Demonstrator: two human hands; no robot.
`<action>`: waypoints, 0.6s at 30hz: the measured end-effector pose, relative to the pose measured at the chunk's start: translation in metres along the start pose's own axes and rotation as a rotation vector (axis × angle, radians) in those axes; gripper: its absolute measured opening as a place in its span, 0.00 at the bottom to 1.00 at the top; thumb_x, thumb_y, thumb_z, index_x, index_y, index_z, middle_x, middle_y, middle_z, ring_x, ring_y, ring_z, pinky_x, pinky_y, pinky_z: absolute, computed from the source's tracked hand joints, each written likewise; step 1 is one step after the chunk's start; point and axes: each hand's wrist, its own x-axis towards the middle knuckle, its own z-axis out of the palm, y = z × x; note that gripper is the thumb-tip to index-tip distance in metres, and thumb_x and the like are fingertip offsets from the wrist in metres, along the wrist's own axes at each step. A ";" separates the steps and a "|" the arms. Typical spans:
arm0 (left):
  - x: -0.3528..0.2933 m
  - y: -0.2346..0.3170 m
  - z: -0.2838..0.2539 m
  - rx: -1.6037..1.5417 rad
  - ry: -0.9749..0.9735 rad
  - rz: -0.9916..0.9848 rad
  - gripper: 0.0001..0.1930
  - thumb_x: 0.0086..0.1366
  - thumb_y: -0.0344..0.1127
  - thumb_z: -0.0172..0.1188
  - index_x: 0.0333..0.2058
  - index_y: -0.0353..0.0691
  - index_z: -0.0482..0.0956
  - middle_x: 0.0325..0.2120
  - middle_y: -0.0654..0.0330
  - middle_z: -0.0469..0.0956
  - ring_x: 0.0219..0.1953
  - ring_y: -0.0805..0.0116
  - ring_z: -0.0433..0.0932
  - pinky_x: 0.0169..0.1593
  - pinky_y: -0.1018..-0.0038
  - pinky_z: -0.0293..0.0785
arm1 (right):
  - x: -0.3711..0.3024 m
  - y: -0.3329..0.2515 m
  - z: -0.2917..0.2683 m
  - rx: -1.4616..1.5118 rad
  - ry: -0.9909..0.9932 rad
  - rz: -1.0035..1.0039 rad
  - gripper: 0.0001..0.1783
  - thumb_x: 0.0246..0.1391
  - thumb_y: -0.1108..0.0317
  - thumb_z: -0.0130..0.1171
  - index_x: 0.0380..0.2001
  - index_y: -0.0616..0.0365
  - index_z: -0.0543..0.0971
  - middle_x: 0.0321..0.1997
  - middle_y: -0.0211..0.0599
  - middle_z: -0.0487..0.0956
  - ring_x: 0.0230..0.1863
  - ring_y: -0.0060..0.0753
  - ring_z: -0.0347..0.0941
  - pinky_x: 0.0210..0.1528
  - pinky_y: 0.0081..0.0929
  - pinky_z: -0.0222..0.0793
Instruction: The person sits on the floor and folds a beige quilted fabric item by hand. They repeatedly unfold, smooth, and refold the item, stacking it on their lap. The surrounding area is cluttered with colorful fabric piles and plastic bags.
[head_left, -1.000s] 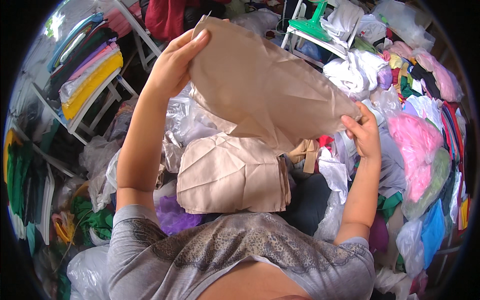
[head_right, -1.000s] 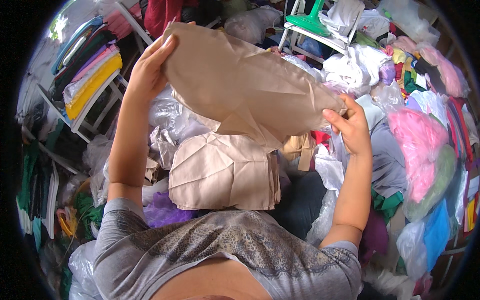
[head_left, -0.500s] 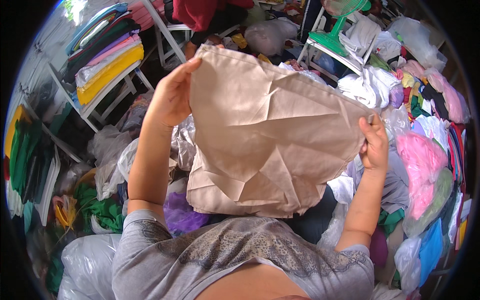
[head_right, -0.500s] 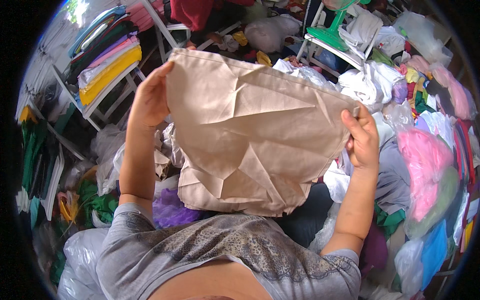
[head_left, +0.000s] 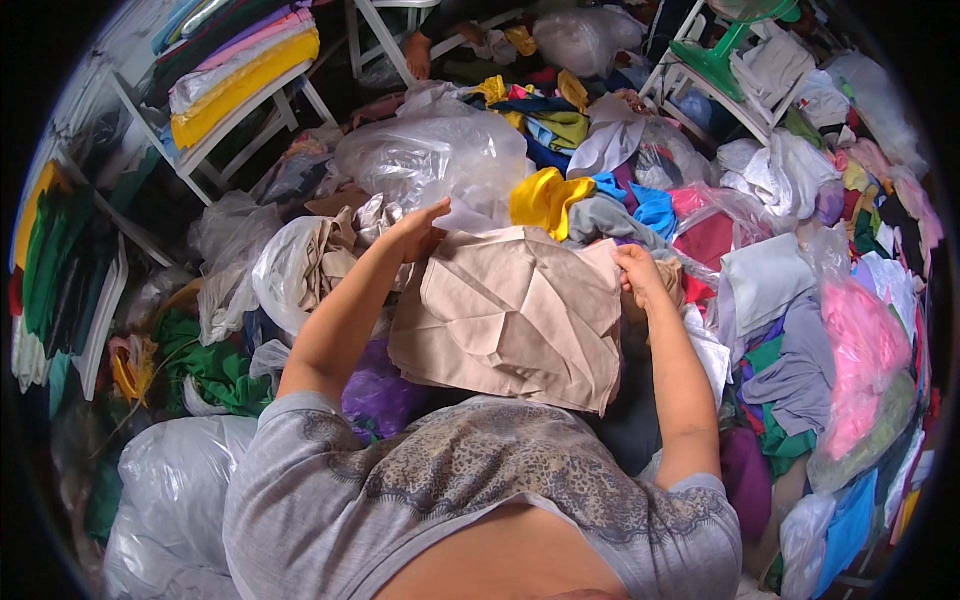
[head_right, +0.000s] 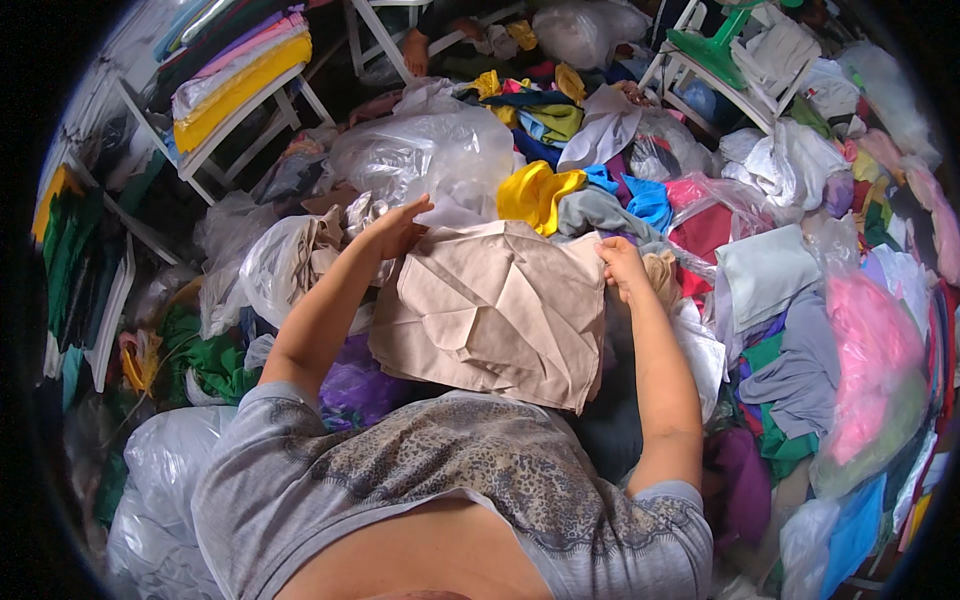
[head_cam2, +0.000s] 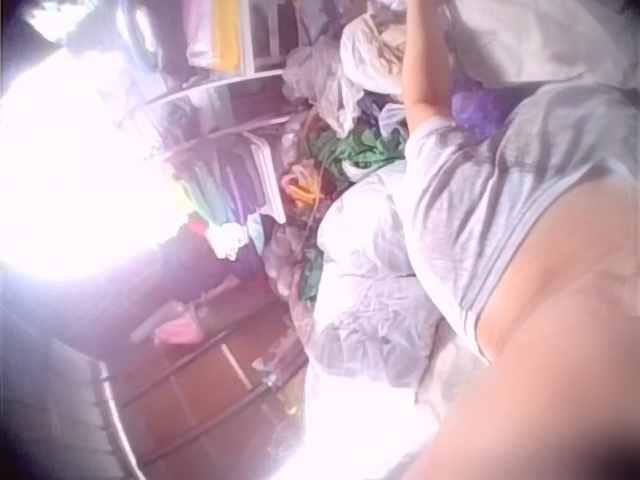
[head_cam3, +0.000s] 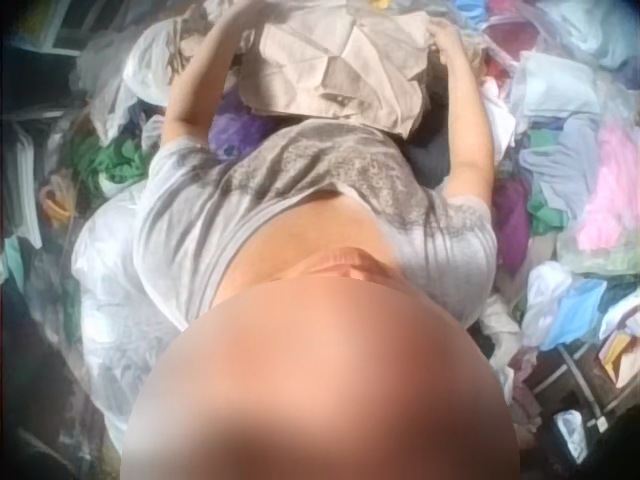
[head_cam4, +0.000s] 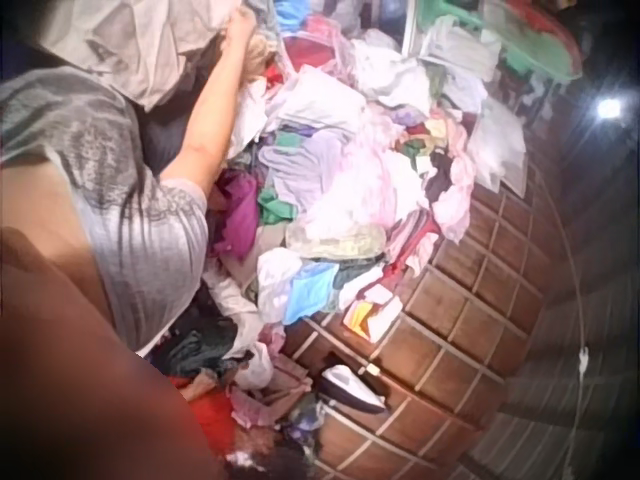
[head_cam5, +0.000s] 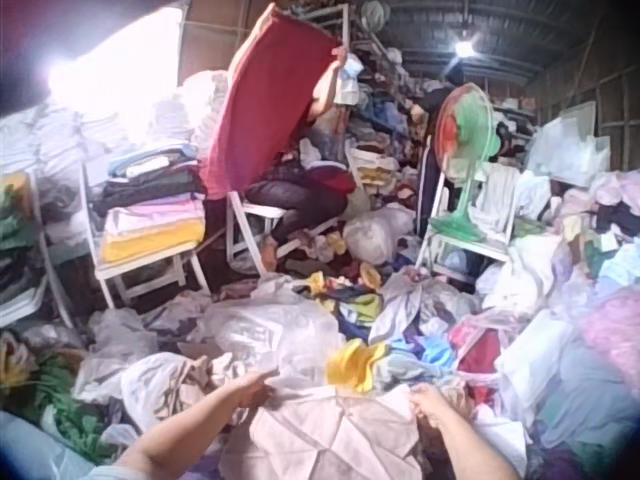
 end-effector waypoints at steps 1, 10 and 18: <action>-0.009 -0.004 0.001 0.077 0.023 0.029 0.39 0.69 0.63 0.55 0.71 0.53 0.58 0.49 0.51 0.76 0.44 0.60 0.78 0.48 0.69 0.76 | -0.002 0.007 0.005 -0.025 0.008 0.045 0.15 0.59 0.59 0.65 0.43 0.55 0.77 0.26 0.21 0.74 0.17 0.12 0.62 0.15 0.14 0.56; -0.139 -0.009 0.031 0.556 -0.239 0.232 0.27 0.65 0.41 0.69 0.61 0.45 0.75 0.43 0.68 0.77 0.44 0.78 0.73 0.47 0.77 0.71 | -0.021 0.009 0.007 -0.060 -0.090 0.028 0.37 0.51 0.67 0.72 0.63 0.58 0.67 0.28 0.26 0.73 0.18 0.14 0.63 0.16 0.15 0.56; -0.172 -0.013 0.045 1.047 -0.102 0.199 0.25 0.63 0.32 0.66 0.60 0.50 0.77 0.31 0.66 0.78 0.28 0.80 0.73 0.31 0.77 0.70 | -0.020 0.018 0.008 -0.113 -0.070 -0.044 0.33 0.53 0.68 0.70 0.61 0.55 0.69 0.23 0.22 0.69 0.16 0.13 0.60 0.15 0.16 0.53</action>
